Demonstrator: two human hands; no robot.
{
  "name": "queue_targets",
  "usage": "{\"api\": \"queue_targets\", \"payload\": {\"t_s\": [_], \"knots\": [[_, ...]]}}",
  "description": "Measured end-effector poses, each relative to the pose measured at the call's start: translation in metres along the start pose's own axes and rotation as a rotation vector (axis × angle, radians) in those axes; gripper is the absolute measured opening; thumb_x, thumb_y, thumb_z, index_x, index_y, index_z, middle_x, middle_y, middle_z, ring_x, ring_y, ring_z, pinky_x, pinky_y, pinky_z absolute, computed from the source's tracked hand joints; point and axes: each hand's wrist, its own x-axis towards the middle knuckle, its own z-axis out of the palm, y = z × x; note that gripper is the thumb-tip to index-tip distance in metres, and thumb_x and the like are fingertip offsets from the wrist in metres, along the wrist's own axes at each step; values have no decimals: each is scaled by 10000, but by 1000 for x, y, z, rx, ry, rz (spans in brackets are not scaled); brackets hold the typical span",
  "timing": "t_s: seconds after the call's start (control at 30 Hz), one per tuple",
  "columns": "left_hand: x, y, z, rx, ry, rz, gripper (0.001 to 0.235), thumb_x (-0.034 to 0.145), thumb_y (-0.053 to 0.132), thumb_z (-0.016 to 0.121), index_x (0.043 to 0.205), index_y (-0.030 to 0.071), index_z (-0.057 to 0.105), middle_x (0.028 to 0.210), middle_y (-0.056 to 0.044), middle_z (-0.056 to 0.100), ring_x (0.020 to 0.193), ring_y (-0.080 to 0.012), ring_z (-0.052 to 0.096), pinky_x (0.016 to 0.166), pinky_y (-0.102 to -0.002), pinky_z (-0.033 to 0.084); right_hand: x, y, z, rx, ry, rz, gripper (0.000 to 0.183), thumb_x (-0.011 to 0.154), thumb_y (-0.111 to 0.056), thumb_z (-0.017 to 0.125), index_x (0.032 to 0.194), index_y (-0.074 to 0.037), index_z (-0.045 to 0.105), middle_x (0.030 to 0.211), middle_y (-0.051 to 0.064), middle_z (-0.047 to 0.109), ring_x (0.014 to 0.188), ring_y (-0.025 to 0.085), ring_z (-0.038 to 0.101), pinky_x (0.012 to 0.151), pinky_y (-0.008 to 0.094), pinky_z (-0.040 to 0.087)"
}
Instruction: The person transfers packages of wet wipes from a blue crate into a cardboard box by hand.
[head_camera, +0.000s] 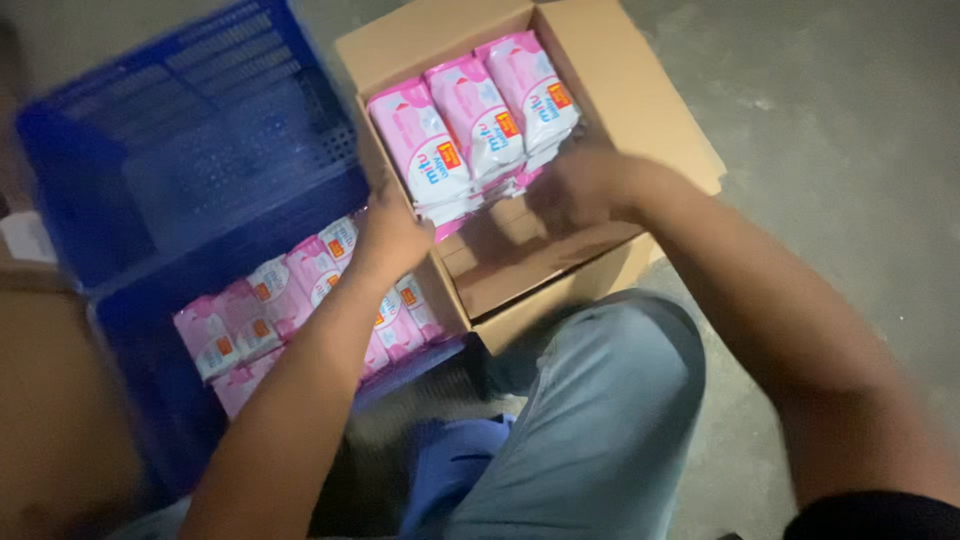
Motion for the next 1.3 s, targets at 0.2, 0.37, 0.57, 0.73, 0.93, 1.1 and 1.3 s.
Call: {"api": "queue_targets", "payload": {"t_s": [0.2,0.37,0.57,0.73,0.93,1.1,1.3], "knots": [[-76,108,-42,430,-20,130,867,911,328,775,1671,25,488,1725,-407,259,1556,-640,309,1230,-707,326,-42,-17,23,62,-487,156,380,951,-420,728,1283,-265,829,1312,20,811,1357,331,697,1146,493,545],[-72,101,2,295,-393,437,463,1005,317,703,1422,118,705,1412,-175,667,1367,-409,648,1134,-524,533,-38,-17,34,36,-427,147,339,927,-366,805,1251,-268,827,1245,-11,823,1278,320,738,1092,503,574],[-70,89,34,357,-371,513,471,889,418,787,1169,43,738,1121,-220,728,1095,-459,761,947,-576,613,-52,-83,-33,-480,-385,-84,267,962,-274,750,1158,-101,804,1104,135,813,1094,322,793,971,490,630],[-34,63,63,467,-49,658,160,970,152,608,1022,81,741,893,-134,716,820,-368,793,678,-499,640,-49,-19,26,-569,44,-308,271,1028,-313,660,1234,-156,740,1164,66,763,1138,274,719,918,419,610],[-2,63,29,560,-28,614,188,1013,74,567,1080,113,738,942,-123,727,875,-357,782,702,-514,652,-5,19,29,-663,168,-157,205,1031,-260,696,1216,-197,755,1130,34,776,1131,248,729,943,422,583],[33,53,13,568,-86,531,241,1071,106,522,1158,139,745,1016,-150,743,995,-384,792,778,-535,656,26,20,24,-658,260,-113,137,1065,-236,689,1167,-239,780,1072,16,770,1075,230,742,891,379,604],[45,37,27,621,175,595,205,1032,98,530,1014,122,733,934,-108,707,925,-336,768,731,-468,654,55,49,53,-707,435,-227,138,1044,-196,641,1109,-187,763,996,67,678,979,275,717,766,398,615]]}}
